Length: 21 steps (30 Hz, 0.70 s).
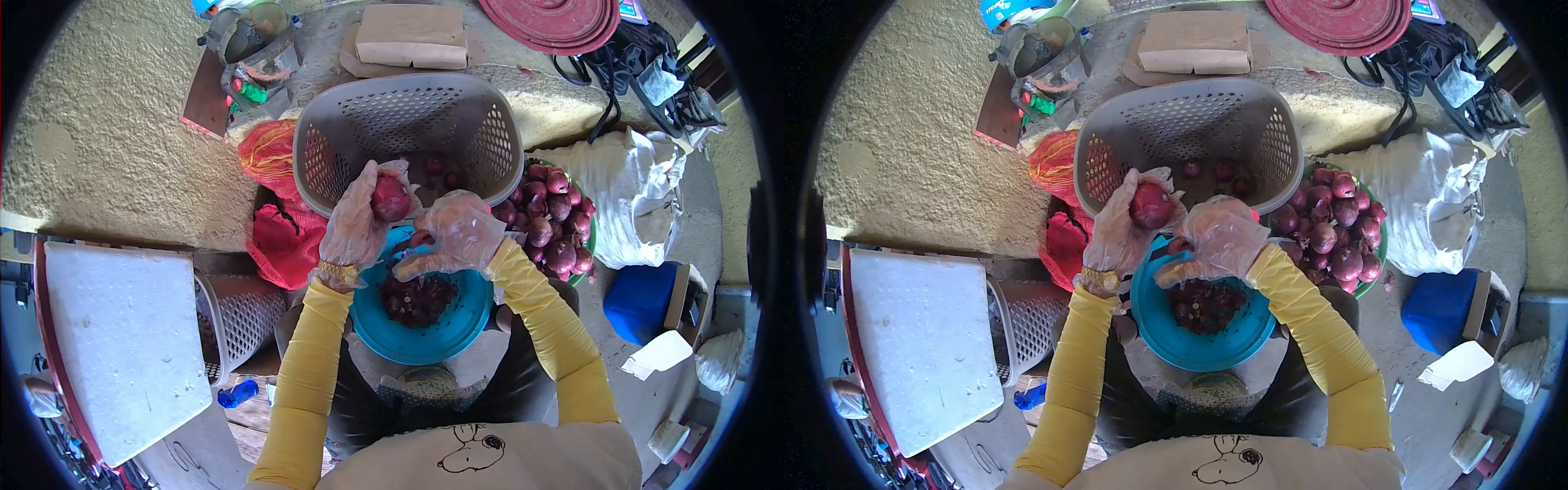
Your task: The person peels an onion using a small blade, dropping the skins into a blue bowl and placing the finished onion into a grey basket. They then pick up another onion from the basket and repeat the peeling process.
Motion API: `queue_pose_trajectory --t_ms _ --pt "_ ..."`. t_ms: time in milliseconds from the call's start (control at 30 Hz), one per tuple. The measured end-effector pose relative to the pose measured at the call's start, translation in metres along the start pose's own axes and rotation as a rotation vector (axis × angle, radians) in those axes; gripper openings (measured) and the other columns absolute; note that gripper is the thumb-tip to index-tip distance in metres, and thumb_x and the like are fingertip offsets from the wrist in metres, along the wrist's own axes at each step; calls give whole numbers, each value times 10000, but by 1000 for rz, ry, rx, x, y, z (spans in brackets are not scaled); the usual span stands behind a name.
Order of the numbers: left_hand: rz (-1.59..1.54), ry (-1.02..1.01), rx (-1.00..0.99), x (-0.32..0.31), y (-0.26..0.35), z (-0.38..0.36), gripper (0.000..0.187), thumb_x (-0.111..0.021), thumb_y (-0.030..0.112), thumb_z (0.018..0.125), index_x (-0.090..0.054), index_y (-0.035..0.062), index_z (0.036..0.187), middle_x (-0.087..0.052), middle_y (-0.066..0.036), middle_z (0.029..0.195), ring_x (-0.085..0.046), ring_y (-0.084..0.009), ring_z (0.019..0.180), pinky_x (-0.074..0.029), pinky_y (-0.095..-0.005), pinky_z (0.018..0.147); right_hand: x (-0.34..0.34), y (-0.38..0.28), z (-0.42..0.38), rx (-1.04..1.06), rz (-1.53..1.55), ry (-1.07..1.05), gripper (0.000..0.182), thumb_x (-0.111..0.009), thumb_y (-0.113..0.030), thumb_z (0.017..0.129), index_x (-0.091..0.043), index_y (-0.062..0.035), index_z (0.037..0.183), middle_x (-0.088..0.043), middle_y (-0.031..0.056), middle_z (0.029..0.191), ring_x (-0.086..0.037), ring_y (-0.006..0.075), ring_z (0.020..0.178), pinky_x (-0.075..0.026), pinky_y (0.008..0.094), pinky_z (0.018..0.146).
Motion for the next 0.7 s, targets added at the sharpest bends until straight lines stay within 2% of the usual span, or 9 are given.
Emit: queue_pose_trajectory --t_ms 67,100,200,267,400,467,500,567,700 --pt "452 63 -166 5 -9 5 512 -494 450 1107 -592 -29 1256 -640 -126 1127 -664 -258 1050 -592 -408 940 1 -2 -3 -78 27 269 601 -842 -696 688 -776 -118 838 -681 128 727 -692 353 760 -520 471 732" --pt "451 63 -165 1 -3 3 512 -494 450 1107 -592 -29 1256 -640 -126 1127 -664 -258 1050 -592 -408 940 1 -1 -2 -78 26 269 601 -842 -696 688 -776 -118 838 -681 128 727 -692 353 760 -520 471 732" --pt "377 23 -37 -11 8 -3 511 -491 469 1105 -610 -7 1249 -648 -115 1139 -680 -229 1028 -589 -368 923 4 5 0 -270 73 346 636 -866 -687 669 -770 -90 866 -677 153 744 -693 354 796 -523 474 749" --pt "-99 65 159 -14 6 -4 502 -479 473 1109 -617 13 1254 -656 -104 1143 -702 -224 997 -590 -352 889 5 4 0 -332 109 324 678 -873 -685 666 -758 -55 890 -667 175 736 -685 377 794 -523 478 757" --pt "-93 62 152 -8 -7 -1 487 -477 465 1112 -618 23 1259 -663 -99 1139 -719 -222 964 -593 -335 849 -1 7 1 -294 134 352 671 -864 -661 705 -750 -33 912 -662 187 734 -676 391 765 -525 481 743" --pt "358 89 -59 14 -34 8 479 -473 456 1115 -617 25 1266 -665 -92 1126 -717 -217 968 -594 -326 833 -1 9 3 -283 85 294 662 -849 -645 743 -749 -11 908 -665 196 739 -675 400 747 -531 477 727" --pt "359 89 -58 10 -27 6 479 -473 456 1115 -617 25 1266 -665 -92 1126 -717 -217 968 -594 -326 833 -2 10 3 -283 85 294 662 -849 -645 743 -749 -11 908 -665 196 739 -675 400 747 -531 477 727" --pt "-53 36 173 -5 -3 -2 479 -473 454 1116 -615 25 1274 -662 -84 1110 -708 -202 979 -592 -313 825 -4 12 3 -296 101 268 712 -750 -753 774 -765 -53 905 -723 187 790 -716 398 799 -563 479 746" --pt "-118 39 178 -9 -2 -3 488 -470 466 1115 -618 27 1267 -658 -77 1092 -694 -188 973 -582 -297 830 -5 13 3 -286 167 270 709 -737 -748 792 -772 -52 922 -729 190 804 -714 405 805 -562 480 748"
Point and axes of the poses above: each hand's wrist, its own z-axis towards the middle knuckle, its own x-axis out of the back of the hand, y = z × x, the point moved 1 cm from there along z, towards the middle knuckle
